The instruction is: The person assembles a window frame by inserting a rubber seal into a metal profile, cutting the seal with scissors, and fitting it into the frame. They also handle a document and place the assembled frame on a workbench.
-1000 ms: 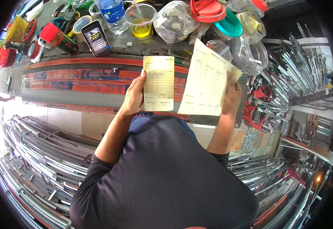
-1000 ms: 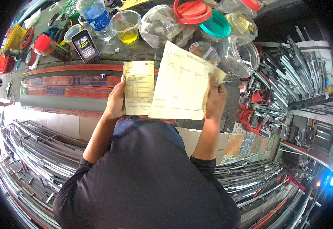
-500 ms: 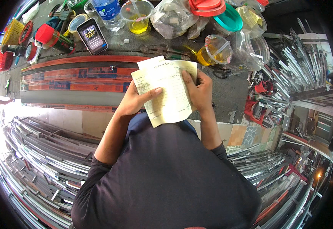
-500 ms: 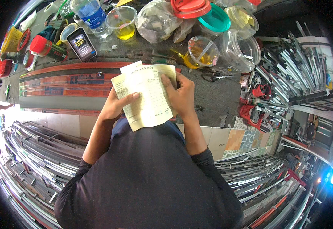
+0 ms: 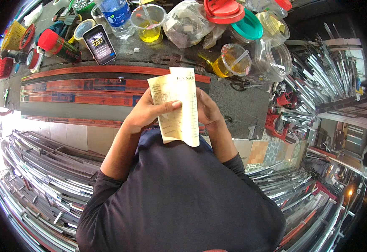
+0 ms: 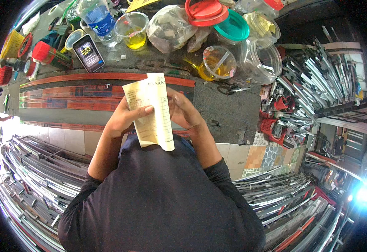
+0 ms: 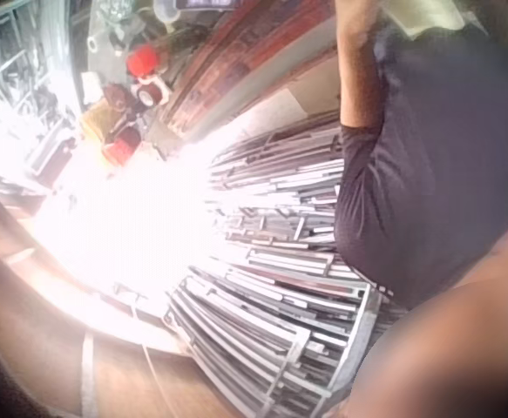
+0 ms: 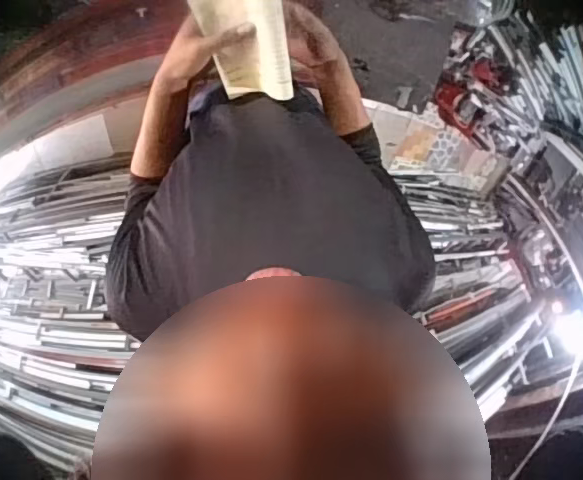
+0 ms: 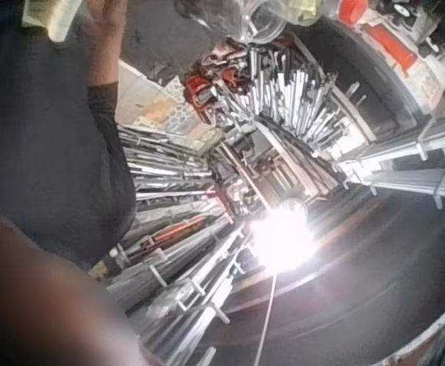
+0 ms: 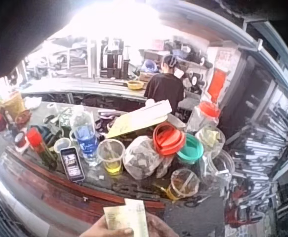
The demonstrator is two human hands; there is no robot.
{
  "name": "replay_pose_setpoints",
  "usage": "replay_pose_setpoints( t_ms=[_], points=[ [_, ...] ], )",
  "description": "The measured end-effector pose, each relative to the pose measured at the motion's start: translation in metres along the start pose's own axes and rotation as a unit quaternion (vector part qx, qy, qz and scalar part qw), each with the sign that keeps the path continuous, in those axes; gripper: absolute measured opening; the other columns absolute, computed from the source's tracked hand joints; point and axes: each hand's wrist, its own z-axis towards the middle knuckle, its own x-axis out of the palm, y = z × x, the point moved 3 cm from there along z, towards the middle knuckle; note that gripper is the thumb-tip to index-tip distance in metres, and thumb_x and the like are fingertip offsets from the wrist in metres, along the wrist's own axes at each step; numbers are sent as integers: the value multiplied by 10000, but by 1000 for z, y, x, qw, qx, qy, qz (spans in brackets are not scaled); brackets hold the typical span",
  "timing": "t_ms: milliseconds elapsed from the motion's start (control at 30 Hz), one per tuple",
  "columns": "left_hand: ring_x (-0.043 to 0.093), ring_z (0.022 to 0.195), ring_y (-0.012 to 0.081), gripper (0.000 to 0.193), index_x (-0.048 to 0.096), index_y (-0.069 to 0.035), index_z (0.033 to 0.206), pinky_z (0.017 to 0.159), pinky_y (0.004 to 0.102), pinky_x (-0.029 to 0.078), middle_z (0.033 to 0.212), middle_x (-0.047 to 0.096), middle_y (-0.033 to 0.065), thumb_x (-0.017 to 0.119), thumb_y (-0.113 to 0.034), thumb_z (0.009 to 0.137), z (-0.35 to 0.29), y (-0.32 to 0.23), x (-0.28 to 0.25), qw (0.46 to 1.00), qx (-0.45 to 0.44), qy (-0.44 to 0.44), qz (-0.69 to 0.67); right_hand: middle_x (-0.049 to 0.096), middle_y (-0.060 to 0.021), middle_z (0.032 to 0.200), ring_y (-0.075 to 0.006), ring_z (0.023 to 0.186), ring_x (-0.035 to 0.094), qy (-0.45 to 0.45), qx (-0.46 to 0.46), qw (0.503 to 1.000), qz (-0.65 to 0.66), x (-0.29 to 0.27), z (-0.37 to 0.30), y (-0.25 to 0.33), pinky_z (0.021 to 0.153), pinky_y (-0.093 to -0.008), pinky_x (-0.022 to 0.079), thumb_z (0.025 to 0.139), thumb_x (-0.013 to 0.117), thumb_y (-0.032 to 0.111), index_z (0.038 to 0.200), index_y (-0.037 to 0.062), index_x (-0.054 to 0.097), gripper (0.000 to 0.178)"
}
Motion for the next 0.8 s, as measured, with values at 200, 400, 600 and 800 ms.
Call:
replay_pose_setpoints(
  t_ms=[200, 400, 600, 800],
  points=[
    [790, 1222, 182, 561, 676, 16, 1523, 1095, 372, 627, 1372, 821, 99, 915, -71, 1023, 4, -27, -20, 992, 7, -54, 111, 766, -191, 1503, -293, 1332, 780, -120, -29, 992, -2, 0, -8, 22, 1117, -476, 644, 1141, 789, 319, 1616, -47, 625, 621],
    [803, 1134, 155, 478, 796, 41, 1352, 1042, 349, 646, 1248, 864, 94, 979, -26, 916, -1, -53, -42, 980, -3, -78, 181, 858, -93, 1205, -112, 1050, 772, -272, -155, 918, -245, 13, -13, 67, 912, -294, 611, 1149, 801, 194, 1337, -28, 811, 290],
    [803, 1120, 141, 524, 804, 48, 1367, 1026, 338, 656, 1258, 863, 101, 988, 18, 877, 0, -61, -54, 986, -11, -72, 149, 859, -48, 1110, -72, 964, 745, -301, -183, 877, -328, 33, -10, 95, 865, -262, 579, 1185, 762, 233, 1282, -37, 829, 295],
    [796, 1117, 132, 539, 786, 74, 1386, 1022, 326, 657, 1258, 858, 103, 990, 11, 891, 10, -64, -64, 985, 12, -59, 161, 859, -37, 1122, -51, 992, 714, -314, -191, 858, -358, 39, 2, 102, 879, -254, 563, 1200, 737, 220, 1286, -50, 828, 297]
  ],
)
